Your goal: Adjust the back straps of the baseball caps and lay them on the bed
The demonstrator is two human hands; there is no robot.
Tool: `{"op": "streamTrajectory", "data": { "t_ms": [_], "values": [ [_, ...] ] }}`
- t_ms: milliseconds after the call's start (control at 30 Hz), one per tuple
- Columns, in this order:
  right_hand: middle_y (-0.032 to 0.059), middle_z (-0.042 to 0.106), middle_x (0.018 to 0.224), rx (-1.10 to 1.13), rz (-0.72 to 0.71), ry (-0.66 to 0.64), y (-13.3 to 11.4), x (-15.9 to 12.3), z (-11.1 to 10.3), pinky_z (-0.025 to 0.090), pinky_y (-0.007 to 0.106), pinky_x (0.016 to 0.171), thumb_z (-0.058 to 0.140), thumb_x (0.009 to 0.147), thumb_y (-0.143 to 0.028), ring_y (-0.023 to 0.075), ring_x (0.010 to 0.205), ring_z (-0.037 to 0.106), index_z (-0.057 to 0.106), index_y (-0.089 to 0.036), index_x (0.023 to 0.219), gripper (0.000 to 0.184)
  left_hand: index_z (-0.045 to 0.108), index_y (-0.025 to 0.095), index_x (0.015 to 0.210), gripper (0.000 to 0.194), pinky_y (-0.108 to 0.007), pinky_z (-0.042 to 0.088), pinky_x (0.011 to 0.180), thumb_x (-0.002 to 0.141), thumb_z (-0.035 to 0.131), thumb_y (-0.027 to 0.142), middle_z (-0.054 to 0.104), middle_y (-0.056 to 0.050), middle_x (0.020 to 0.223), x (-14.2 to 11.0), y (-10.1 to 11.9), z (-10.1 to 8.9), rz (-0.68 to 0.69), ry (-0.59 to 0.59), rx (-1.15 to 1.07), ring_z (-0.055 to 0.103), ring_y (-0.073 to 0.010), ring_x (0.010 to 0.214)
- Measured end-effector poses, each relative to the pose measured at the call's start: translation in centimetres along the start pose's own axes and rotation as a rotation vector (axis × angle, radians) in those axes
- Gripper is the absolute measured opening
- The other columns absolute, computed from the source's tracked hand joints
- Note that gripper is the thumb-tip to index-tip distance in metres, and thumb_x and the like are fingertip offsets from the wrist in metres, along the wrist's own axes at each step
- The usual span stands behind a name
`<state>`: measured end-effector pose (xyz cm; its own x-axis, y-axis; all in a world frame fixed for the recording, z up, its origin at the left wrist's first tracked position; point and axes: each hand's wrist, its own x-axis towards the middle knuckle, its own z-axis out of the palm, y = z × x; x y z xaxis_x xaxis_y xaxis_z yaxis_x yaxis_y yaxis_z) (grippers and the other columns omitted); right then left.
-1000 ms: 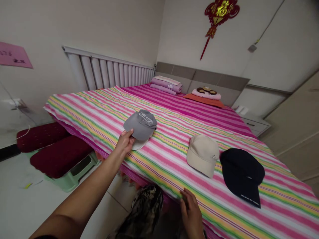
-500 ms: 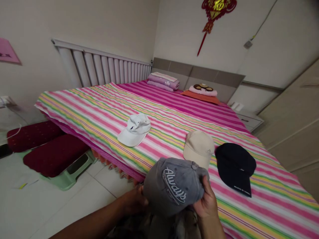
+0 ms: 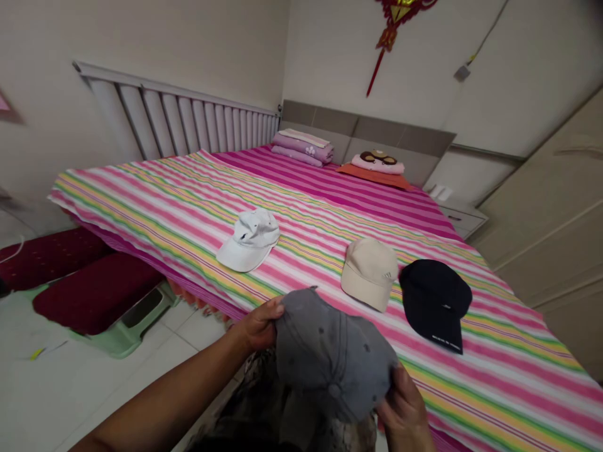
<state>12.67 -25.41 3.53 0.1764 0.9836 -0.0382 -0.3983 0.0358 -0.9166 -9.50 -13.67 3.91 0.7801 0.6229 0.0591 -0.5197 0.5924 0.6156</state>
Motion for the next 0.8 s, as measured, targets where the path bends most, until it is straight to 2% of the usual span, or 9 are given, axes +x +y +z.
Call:
{"op": "streamTrajectory", "data": {
  "t_ms": [67, 133, 300, 400, 500, 567, 633, 700, 800],
  "values": [
    [0.0101, 0.072, 0.069, 0.027, -0.019, 0.053, 0.0, -0.3, -0.4, 0.04, 0.055, 0.084, 0.054, 0.064, -0.065, 0.0333, 0.079, 0.065, 0.071, -0.026, 0.078, 0.045, 0.057, 0.009, 0.107, 0.057, -0.037, 0.044, 0.081, 0.056, 0.072, 0.032, 0.068, -0.013, 0.088, -0.2, 0.2, 0.4, 0.01, -0.008, 0.002, 0.062, -0.0282, 0.089],
    [0.0085, 0.072, 0.068, 0.052, -0.036, 0.094, 0.0, -0.5, -0.2, 0.04, 0.054, 0.085, 0.054, 0.069, -0.058, 0.0308, 0.075, 0.066, 0.071, -0.026, 0.074, 0.037, 0.059, 0.009, 0.104, 0.056, -0.036, 0.045, 0.079, 0.055, 0.072, 0.034, 0.068, -0.012, 0.084, -0.4, 0.2, 0.8, -0.004, -0.018, 0.002, 0.063, -0.0279, 0.086],
    [0.0004, 0.07, 0.061, 0.12, -0.035, 0.147, -0.2, -1.1, 0.4, 0.044, 0.047, 0.083, 0.069, 0.063, -0.037, 0.0224, 0.057, 0.065, 0.068, -0.028, 0.068, 0.011, 0.065, 0.007, 0.093, 0.045, -0.031, 0.047, 0.067, 0.053, 0.073, 0.025, 0.067, -0.01, 0.067, -0.6, 0.5, 1.7, -0.093, -0.03, 0.043, 0.065, -0.0238, 0.069],
    [0.0014, 0.068, 0.058, 0.107, -0.047, 0.138, -0.4, -1.9, -0.2, 0.047, 0.045, 0.076, 0.073, 0.055, -0.042, 0.0227, 0.052, 0.063, 0.067, -0.027, 0.064, 0.019, 0.066, 0.007, 0.092, 0.042, -0.026, 0.047, 0.063, 0.056, 0.072, 0.028, 0.068, -0.011, 0.071, -0.6, 0.9, 2.2, -0.133, -0.033, 0.075, 0.064, -0.0198, 0.065],
    [0.0088, 0.07, 0.067, 0.014, 0.012, 0.107, -0.6, -2.7, -1.0, 0.048, 0.045, 0.068, 0.059, 0.059, -0.063, 0.0267, 0.059, 0.064, 0.068, -0.024, 0.074, 0.043, 0.066, 0.008, 0.096, 0.042, -0.024, 0.046, 0.064, 0.062, 0.07, 0.031, 0.069, -0.012, 0.078, -0.6, 1.1, 2.9, -0.179, -0.014, 0.118, 0.063, -0.0173, 0.066],
    [0.0113, 0.069, 0.071, -0.026, 0.094, 0.051, -0.7, -3.2, -1.5, 0.048, 0.041, 0.063, 0.055, 0.06, -0.066, 0.0271, 0.063, 0.063, 0.067, -0.021, 0.08, 0.051, 0.066, 0.008, 0.098, 0.04, -0.023, 0.045, 0.061, 0.064, 0.069, 0.027, 0.069, -0.011, 0.079, -0.5, 1.1, 3.4, -0.225, -0.024, 0.153, 0.062, -0.0158, 0.064],
    [0.0084, 0.067, 0.067, 0.005, 0.154, -0.005, -1.1, -3.6, -1.6, 0.047, 0.035, 0.054, 0.066, 0.055, -0.057, 0.0233, 0.059, 0.061, 0.065, -0.022, 0.078, 0.041, 0.065, 0.008, 0.1, 0.04, -0.022, 0.044, 0.059, 0.064, 0.069, 0.024, 0.068, -0.01, 0.078, -0.4, 1.0, 4.0, -0.268, -0.056, 0.177, 0.061, -0.0147, 0.062],
    [0.0039, 0.062, 0.063, 0.098, 0.149, -0.059, -1.7, -3.8, -1.4, 0.043, 0.029, 0.046, 0.073, 0.051, -0.043, 0.0179, 0.051, 0.055, 0.06, -0.023, 0.066, 0.028, 0.064, 0.01, 0.102, 0.04, -0.02, 0.043, 0.058, 0.064, 0.069, 0.022, 0.068, -0.008, 0.078, -0.2, 1.0, 4.7, -0.289, -0.089, 0.186, 0.06, -0.013, 0.061],
    [0.0021, 0.058, 0.062, 0.199, 0.086, -0.117, -3.0, -4.0, -0.4, 0.041, 0.028, 0.046, 0.074, 0.049, -0.036, 0.0165, 0.051, 0.051, 0.052, -0.023, 0.059, 0.027, 0.063, 0.013, 0.105, 0.042, -0.019, 0.042, 0.057, 0.064, 0.069, 0.021, 0.067, -0.006, 0.078, 0.0, 0.9, 5.7, -0.308, -0.132, 0.189, 0.059, -0.0112, 0.061]
  ]
}}
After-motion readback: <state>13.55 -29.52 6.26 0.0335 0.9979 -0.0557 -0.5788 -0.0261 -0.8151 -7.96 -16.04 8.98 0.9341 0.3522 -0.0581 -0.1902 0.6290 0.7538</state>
